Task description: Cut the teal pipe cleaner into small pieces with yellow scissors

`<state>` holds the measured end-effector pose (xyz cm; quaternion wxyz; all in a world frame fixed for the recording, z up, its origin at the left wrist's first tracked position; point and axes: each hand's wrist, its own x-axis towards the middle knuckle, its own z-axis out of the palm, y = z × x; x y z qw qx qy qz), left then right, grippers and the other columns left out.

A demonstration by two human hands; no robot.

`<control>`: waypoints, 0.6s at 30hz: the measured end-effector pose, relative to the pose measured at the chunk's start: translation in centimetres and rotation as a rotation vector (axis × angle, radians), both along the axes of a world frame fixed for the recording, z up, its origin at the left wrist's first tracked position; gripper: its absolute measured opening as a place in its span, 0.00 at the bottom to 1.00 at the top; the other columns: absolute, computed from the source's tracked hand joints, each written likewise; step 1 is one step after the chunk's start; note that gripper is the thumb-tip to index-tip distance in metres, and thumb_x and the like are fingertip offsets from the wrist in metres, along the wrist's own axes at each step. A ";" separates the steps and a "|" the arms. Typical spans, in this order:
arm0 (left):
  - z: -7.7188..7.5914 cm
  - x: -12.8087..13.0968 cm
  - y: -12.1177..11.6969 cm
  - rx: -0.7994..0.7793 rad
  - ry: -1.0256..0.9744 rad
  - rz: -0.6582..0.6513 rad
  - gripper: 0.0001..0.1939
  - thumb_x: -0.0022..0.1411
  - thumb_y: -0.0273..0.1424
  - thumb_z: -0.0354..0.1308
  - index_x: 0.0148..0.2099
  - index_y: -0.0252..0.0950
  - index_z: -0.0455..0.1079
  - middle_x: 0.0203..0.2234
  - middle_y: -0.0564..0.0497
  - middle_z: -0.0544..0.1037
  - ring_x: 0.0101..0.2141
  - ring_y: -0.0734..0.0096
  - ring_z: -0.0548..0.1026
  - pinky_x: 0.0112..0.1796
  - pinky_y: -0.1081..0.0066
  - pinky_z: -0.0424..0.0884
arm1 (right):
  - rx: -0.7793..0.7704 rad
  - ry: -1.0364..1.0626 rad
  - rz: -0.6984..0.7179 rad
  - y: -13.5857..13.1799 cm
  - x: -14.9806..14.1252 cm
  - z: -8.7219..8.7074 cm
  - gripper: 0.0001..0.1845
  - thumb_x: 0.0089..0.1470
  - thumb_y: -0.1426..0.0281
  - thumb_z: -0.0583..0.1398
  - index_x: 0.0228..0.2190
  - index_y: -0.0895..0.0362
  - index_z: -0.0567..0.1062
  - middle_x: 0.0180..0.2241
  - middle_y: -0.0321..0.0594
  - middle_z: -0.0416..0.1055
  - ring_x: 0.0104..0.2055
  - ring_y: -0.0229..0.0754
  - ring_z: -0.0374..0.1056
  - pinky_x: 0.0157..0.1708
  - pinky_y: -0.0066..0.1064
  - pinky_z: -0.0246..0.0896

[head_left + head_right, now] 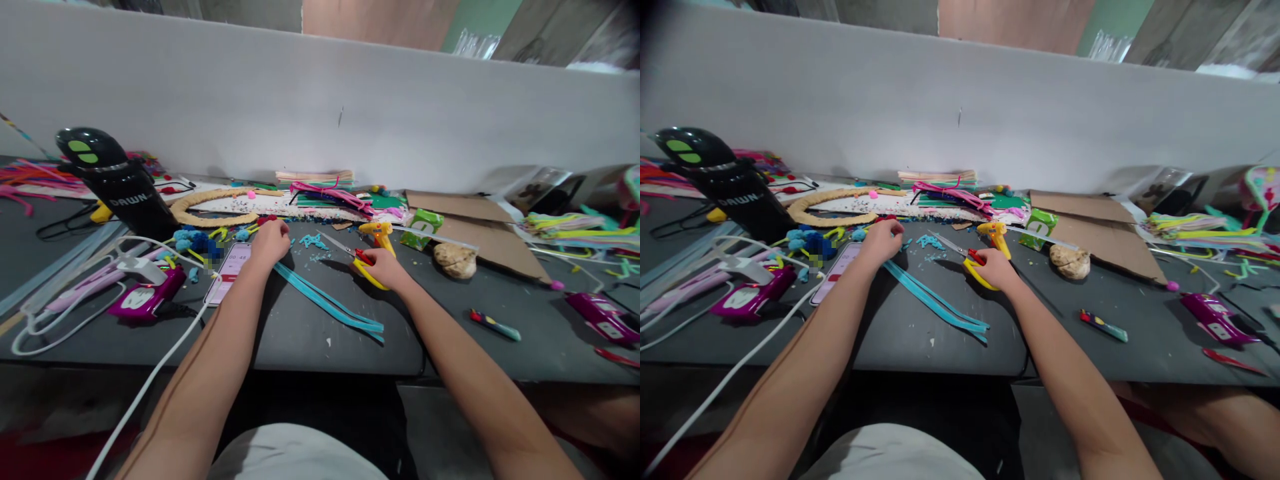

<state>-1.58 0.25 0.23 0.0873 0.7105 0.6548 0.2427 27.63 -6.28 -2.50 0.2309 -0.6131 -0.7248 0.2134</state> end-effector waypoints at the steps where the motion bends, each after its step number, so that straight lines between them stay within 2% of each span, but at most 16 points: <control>1: -0.1 0.0 0.1 0.001 0.001 -0.012 0.13 0.57 0.28 0.53 0.43 0.36 0.75 0.41 0.45 0.79 0.42 0.61 0.75 0.45 0.66 0.69 | 0.002 -0.001 0.004 0.0 0.0 0.0 0.21 0.45 0.53 0.61 0.19 0.57 0.65 0.19 0.32 0.54 0.24 0.34 0.49 0.23 0.29 0.42; 8: -0.3 1.5 -0.4 -0.043 0.040 -0.166 0.11 0.59 0.37 0.55 0.39 0.38 0.75 0.39 0.46 0.79 0.41 0.61 0.75 0.42 0.66 0.69 | 0.021 -0.010 0.023 0.0 0.1 -0.1 0.20 0.45 0.54 0.60 0.19 0.57 0.65 0.19 0.32 0.55 0.24 0.34 0.49 0.24 0.29 0.42; 12: -0.1 2.9 -1.1 -0.106 0.120 -0.123 0.14 0.62 0.41 0.53 0.41 0.39 0.76 0.42 0.44 0.79 0.43 0.59 0.75 0.42 0.66 0.70 | 0.017 -0.012 0.020 0.0 0.0 -0.1 0.19 0.46 0.55 0.60 0.19 0.57 0.65 0.19 0.32 0.56 0.24 0.34 0.51 0.23 0.29 0.42; 18: -0.5 3.5 -1.0 -0.145 0.215 -0.115 0.14 0.61 0.40 0.53 0.40 0.38 0.76 0.41 0.43 0.79 0.43 0.58 0.76 0.41 0.66 0.70 | 0.013 -0.018 0.016 0.0 0.0 0.0 0.19 0.46 0.54 0.60 0.19 0.57 0.65 0.19 0.31 0.56 0.24 0.34 0.50 0.24 0.29 0.42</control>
